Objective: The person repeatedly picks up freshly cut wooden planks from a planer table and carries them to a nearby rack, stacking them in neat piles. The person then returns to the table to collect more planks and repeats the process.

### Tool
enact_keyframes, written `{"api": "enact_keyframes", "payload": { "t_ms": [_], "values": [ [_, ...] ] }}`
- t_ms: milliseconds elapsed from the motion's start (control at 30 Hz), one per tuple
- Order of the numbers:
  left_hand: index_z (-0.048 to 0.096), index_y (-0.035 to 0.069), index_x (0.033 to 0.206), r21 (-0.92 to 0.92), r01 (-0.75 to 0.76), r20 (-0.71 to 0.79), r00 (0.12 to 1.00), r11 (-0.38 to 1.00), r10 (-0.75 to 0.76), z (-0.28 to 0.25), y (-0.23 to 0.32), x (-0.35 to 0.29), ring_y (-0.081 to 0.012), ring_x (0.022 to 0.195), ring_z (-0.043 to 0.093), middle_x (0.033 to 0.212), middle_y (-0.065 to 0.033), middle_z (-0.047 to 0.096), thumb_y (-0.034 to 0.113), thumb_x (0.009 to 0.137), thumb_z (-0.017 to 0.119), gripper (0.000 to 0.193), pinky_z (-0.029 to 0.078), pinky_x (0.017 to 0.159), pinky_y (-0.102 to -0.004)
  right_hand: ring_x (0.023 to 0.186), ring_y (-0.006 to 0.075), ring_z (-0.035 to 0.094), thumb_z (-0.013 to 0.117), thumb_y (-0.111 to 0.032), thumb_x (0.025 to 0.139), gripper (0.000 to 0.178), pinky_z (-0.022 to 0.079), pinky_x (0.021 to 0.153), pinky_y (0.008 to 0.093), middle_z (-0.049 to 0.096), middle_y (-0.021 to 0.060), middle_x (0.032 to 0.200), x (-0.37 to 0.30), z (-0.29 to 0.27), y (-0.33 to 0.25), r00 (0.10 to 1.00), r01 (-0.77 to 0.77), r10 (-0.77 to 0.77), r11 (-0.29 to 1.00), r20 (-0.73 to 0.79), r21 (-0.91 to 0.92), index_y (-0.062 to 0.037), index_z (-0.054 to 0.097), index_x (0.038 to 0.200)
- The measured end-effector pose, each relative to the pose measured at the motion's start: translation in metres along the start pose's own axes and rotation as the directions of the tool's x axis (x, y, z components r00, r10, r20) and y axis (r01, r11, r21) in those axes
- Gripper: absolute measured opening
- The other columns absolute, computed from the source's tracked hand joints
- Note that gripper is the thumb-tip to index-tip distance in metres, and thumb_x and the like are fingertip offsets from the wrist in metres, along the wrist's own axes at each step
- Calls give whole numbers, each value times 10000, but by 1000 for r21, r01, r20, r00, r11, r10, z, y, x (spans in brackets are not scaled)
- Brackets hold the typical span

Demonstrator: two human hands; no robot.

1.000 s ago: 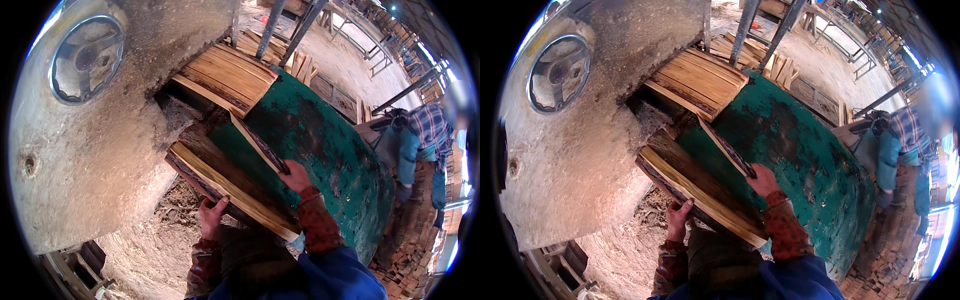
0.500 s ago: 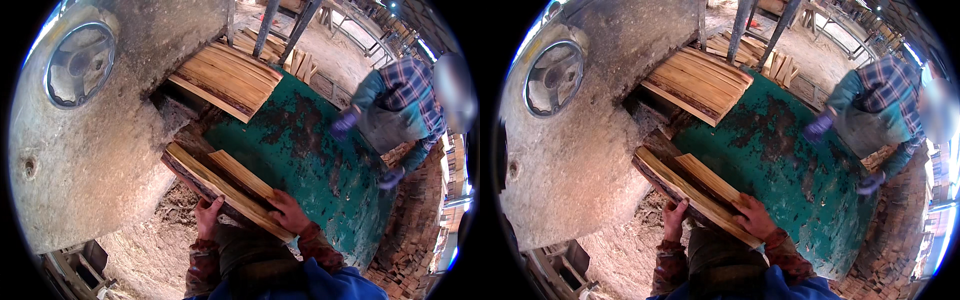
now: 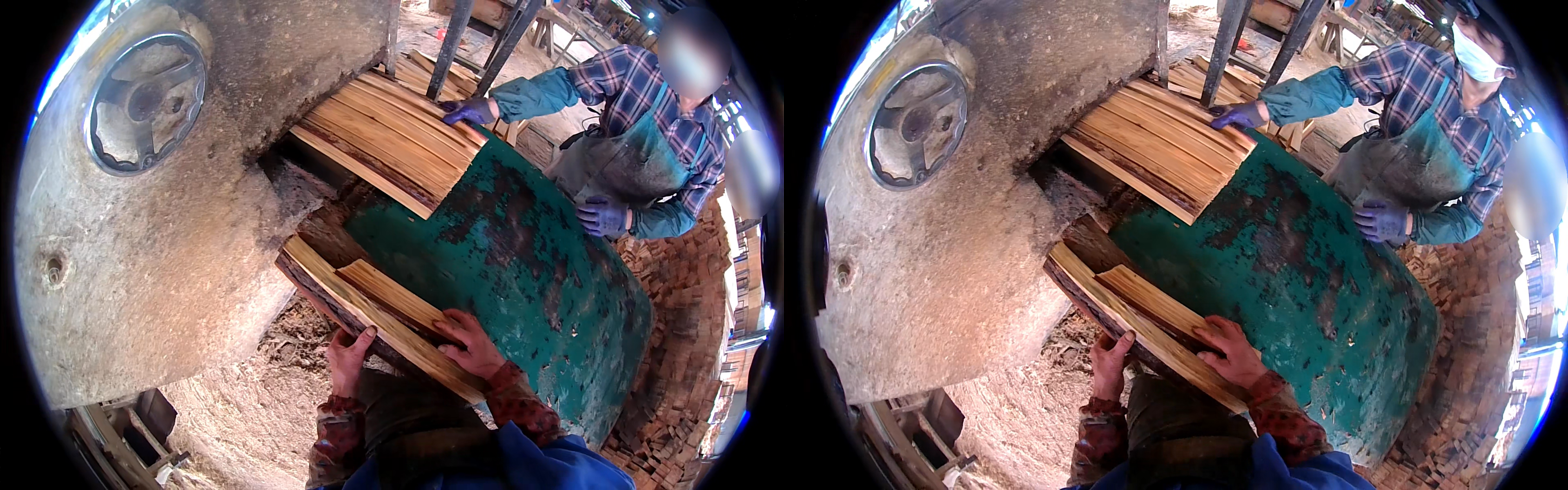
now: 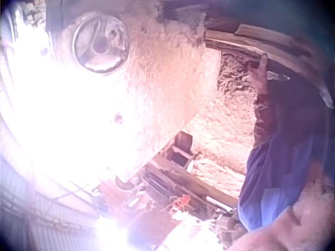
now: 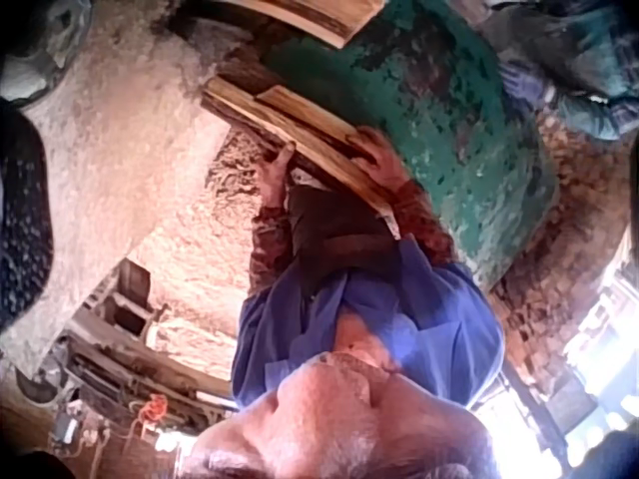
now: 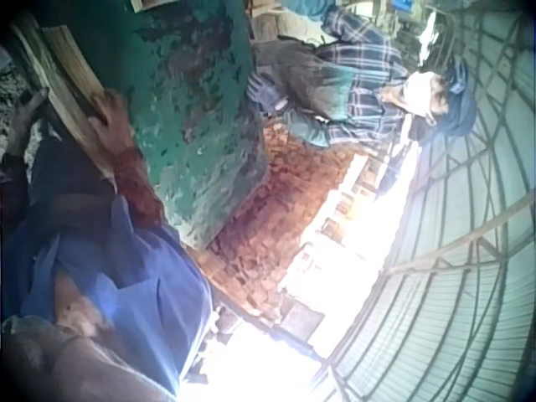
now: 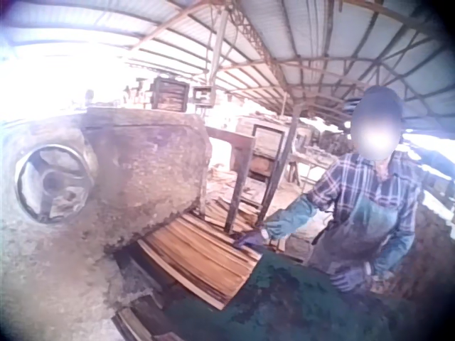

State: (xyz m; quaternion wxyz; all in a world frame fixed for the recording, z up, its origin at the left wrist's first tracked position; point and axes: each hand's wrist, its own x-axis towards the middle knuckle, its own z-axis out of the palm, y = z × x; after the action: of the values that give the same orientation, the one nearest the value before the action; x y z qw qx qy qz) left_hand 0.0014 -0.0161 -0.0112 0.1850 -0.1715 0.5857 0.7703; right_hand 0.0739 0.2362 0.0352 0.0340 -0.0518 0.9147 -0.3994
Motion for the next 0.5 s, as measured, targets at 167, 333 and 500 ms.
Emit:
{"api": "enact_keyframes", "payload": {
  "t_ms": [167,333,500],
  "values": [
    [625,-60,1122,100,56,-55,997,993,-51,2,1,3,-132,878,617,1016,-83,688,243,788,813,488,484,799,-256,1243,381,469,673,-190,885,434,413,1020,407,454,211,1353,-1,3,-8,997,-74,74,997,-13,23,-118,582,1304],
    [641,-57,1068,108,53,-136,990,993,-38,4,-4,1,-141,852,606,962,-79,687,304,753,835,517,480,789,-259,1236,382,474,676,-209,881,418,399,1029,427,467,215,1344,-2,14,-6,992,-90,88,996,-87,-15,-134,601,1286],
    [621,-51,966,156,-23,-82,996,987,36,5,-5,1,-130,731,559,861,-71,651,334,796,805,459,478,647,-278,1269,405,418,682,-262,861,445,348,1051,496,457,213,1361,-6,23,-10,987,-66,42,986,-152,-151,-108,599,1270]
  ]
}}
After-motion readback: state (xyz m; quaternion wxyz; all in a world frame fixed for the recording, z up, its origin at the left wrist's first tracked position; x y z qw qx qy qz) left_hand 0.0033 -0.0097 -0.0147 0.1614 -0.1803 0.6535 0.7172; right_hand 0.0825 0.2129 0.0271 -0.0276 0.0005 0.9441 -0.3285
